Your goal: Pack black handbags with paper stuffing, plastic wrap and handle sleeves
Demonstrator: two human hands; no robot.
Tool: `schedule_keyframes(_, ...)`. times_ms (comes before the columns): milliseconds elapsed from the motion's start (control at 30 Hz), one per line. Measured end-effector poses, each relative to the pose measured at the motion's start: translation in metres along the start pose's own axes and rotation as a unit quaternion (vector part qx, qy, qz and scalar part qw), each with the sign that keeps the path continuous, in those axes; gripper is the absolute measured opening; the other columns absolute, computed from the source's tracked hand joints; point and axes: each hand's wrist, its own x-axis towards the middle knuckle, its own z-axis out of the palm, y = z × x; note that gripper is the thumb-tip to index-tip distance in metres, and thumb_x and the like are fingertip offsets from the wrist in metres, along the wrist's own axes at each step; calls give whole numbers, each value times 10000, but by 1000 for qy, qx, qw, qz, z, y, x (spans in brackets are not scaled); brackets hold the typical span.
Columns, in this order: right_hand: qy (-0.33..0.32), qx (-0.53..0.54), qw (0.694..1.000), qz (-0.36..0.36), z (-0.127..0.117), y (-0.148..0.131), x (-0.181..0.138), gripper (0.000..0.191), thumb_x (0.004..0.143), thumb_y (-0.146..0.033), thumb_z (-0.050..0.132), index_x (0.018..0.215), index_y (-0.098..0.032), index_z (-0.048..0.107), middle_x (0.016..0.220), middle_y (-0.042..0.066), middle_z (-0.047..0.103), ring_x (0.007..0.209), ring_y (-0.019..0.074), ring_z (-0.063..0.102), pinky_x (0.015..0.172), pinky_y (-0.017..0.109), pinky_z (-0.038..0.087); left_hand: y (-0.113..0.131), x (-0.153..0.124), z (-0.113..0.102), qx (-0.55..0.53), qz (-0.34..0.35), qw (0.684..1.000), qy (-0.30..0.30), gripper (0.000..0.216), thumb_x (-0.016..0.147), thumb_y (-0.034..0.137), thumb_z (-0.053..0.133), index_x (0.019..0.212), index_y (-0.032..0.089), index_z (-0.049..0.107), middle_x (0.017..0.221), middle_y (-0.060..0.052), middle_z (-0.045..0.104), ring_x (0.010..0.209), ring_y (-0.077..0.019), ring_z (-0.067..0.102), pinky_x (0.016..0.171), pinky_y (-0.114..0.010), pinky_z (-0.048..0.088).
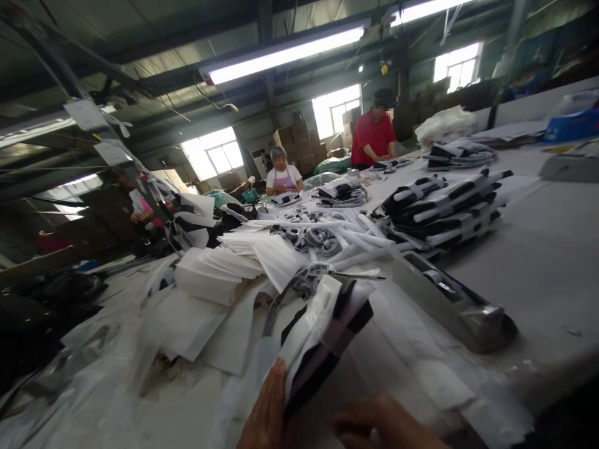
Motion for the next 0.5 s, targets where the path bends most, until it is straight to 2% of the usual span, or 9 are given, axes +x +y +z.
schedule_keyframes(33, 40, -76, 996, 0, -17, 3, -7, 269, 902, -371, 562, 1051, -271, 763, 969, 45, 776, 885, 244, 731, 820, 329, 569, 0, 1, -1, 0, -3, 1000, 3, 570, 1010, 179, 389, 1561, 159, 244, 1341, -82, 649, 1154, -166, 673, 1000, -228, 531)
schedule_keyframes(100, 148, -192, 970, 20, -56, 18, -21, 332, 953, -365, 476, 1107, -265, 752, 1063, 77, 761, 952, 265, 717, 861, 376, 560, 2, 2, 1, 0, -7, 1000, 6, 584, 1012, 186, 402, 1567, 157, 222, 1330, -89, 656, 1147, -174, 677, 993, -236, 541)
schedule_keyframes(133, 198, -241, 949, 33, -75, 29, -27, 342, 939, -367, 491, 1138, -249, 743, 1130, 98, 743, 1021, 296, 699, 906, 422, 548, 3, 1, 3, -1, -8, 1000, 6, 590, 1012, 180, 402, 1569, 163, 211, 1326, -89, 660, 1147, -176, 678, 993, -241, 543)
schedule_keyframes(200, 249, -311, 916, 55, -110, 51, -36, 376, 888, -357, 560, 1203, -223, 715, 1225, 127, 705, 1129, 335, 652, 990, 484, 508, 6, -3, 10, -3, -10, 1000, 3, 598, 1012, 174, 403, 1573, 170, 197, 1318, -93, 665, 1150, -184, 677, 990, -252, 549)
schedule_keyframes(267, 254, -346, 901, 67, -134, 66, -39, 443, 832, -340, 624, 1244, -195, 691, 1275, 142, 676, 1204, 352, 603, 1047, 510, 468, 9, -8, 18, -7, -4, 1000, 5, 598, 1013, 171, 382, 1576, 168, 181, 1299, -101, 676, 1157, -197, 674, 975, -271, 561)
schedule_keyframes(333, 244, -355, 899, 73, -146, 73, -38, 443, 807, -334, 649, 1222, -188, 702, 1261, 138, 681, 1200, 345, 603, 1042, 493, 476, 10, -12, 27, -10, 4, 1000, 17, 579, 1016, 167, 331, 1576, 156, 184, 1270, -112, 691, 1159, -213, 673, 946, -290, 578)
schedule_keyframes(500, 233, -352, 903, 78, -147, 66, -27, 248, 880, -374, 576, 916, -238, 781, 990, 79, 758, 944, 277, 707, 841, 388, 563, 9, -9, 43, -23, 3, 995, 93, 540, 1026, 197, 270, 1565, 170, 245, 1171, -87, 739, 1110, -182, 697, 950, -251, 570)
